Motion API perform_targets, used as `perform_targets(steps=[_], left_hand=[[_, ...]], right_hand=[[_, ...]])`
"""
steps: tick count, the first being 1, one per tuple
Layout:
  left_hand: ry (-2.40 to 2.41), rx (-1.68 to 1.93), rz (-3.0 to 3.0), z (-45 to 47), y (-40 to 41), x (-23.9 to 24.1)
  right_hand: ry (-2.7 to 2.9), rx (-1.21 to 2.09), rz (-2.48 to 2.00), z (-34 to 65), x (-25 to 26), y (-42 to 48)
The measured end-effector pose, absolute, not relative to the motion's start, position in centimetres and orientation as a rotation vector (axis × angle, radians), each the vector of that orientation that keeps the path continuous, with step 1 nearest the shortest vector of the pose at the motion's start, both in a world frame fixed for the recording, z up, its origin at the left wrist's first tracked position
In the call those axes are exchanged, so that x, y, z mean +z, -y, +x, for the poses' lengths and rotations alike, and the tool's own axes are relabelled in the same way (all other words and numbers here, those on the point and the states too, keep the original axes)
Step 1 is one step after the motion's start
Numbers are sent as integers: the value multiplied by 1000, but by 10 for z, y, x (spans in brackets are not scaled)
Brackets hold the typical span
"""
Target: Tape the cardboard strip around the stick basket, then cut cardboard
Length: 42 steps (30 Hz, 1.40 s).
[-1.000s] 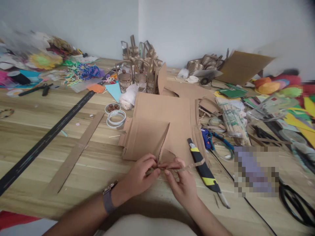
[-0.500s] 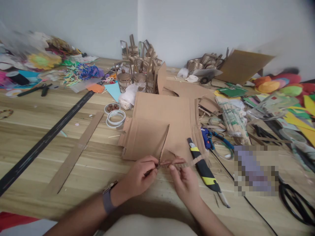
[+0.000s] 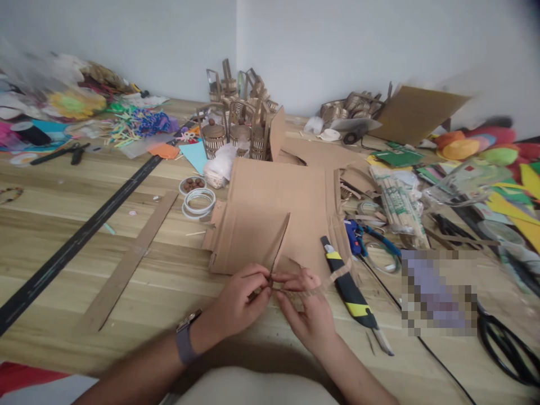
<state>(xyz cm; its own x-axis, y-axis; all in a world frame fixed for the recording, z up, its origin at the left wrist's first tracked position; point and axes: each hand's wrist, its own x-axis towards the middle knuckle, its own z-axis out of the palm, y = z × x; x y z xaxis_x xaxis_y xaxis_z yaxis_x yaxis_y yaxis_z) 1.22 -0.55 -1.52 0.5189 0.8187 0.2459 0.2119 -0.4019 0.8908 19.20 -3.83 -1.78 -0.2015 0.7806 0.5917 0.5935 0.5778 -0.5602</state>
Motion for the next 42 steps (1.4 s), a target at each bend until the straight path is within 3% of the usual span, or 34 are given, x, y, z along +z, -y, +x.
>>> perform_targets(steps=[11,25,35,42], left_hand=[[-812,843,1908,9,4,-16],[-870,866,1948,11,5,-16],[-831,842,1946,10,4,-14],[-912,769,1836,10,2,-15]], right_hand=[[1690,427,-1242,194,-17,39],[1930,269,-1100,192,-16,38],[1713,426,-1208,193,-15,40],[1865,332,-1124,192,-13,40]])
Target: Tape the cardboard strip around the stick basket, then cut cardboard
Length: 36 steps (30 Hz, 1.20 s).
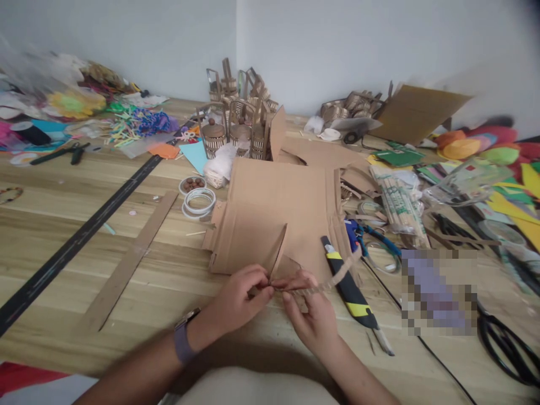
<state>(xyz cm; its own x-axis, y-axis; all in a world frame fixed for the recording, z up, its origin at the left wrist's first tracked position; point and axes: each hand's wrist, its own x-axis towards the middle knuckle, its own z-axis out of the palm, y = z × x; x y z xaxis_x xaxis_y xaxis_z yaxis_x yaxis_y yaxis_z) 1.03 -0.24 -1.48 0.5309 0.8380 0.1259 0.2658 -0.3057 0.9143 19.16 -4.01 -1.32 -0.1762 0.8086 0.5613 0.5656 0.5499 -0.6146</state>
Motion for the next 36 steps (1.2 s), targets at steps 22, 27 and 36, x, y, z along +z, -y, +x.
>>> perform_targets(steps=[22,27,36], left_hand=[[-912,786,1808,9,3,-15],[-894,824,1828,11,3,-16],[-852,835,1832,11,5,-13]], right_hand=[[1791,390,-1230,193,-16,43],[1879,324,-1178,192,-17,41],[1889,324,-1162,194,-15,40]])
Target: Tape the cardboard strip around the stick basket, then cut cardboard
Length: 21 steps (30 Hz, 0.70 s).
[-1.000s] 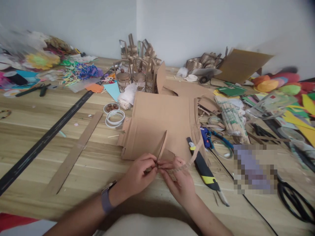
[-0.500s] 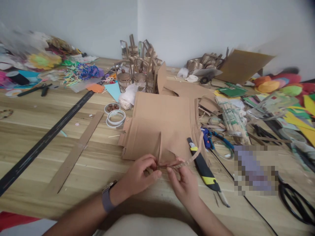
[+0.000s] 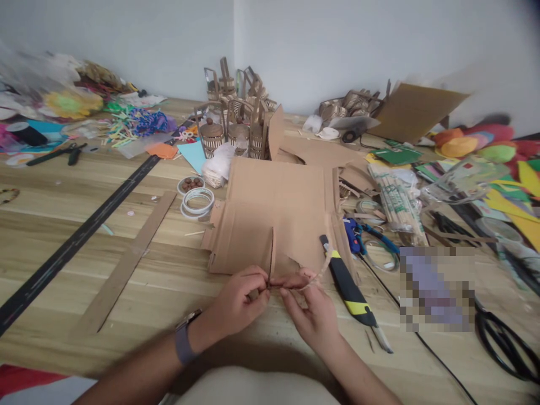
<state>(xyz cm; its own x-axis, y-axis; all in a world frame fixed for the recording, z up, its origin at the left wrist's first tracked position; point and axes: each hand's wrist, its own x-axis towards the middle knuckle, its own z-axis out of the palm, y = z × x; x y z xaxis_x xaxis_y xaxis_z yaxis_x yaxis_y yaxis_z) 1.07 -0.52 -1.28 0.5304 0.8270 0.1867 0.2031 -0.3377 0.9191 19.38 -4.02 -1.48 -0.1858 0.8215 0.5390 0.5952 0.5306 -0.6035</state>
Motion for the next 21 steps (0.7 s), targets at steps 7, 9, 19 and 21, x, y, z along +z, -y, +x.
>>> perform_targets(steps=[7,9,19,21], left_hand=[[-797,810,1846,9,3,-13],[-823,814,1843,9,3,-14],[-833,879,1816,11,3,-19],[-832,878,1824,10,5,-19]], right_hand=[[1694,532,-1237,194,-19,41],[1735,459,-1234,193,-19,42],[1923,237,-1148,191,-14,39],[1932,237,-1131,191,-13,38]])
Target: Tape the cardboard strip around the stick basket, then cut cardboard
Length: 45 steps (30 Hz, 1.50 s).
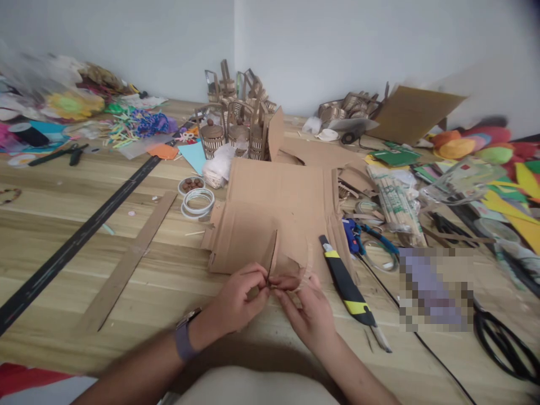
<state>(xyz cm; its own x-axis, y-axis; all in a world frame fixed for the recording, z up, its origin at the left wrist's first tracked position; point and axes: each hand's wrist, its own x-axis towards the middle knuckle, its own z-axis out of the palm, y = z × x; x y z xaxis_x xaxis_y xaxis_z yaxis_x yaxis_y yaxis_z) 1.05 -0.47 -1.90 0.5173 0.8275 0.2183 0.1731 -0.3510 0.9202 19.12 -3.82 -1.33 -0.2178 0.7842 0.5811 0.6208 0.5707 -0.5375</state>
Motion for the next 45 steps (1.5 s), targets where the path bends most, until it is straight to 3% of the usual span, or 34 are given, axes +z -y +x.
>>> perform_targets(steps=[9,23,33,45], left_hand=[[-777,860,1827,9,3,-17],[-811,835,1856,10,4,-15],[-775,810,1875,8,4,-14],[-844,848,1809,9,3,-17]], right_hand=[[1747,468,-1332,196,-17,43],[1931,287,-1108,192,-11,39],[1628,661,-1318,194,-22,46],[1897,300,-1217,192,-15,40]])
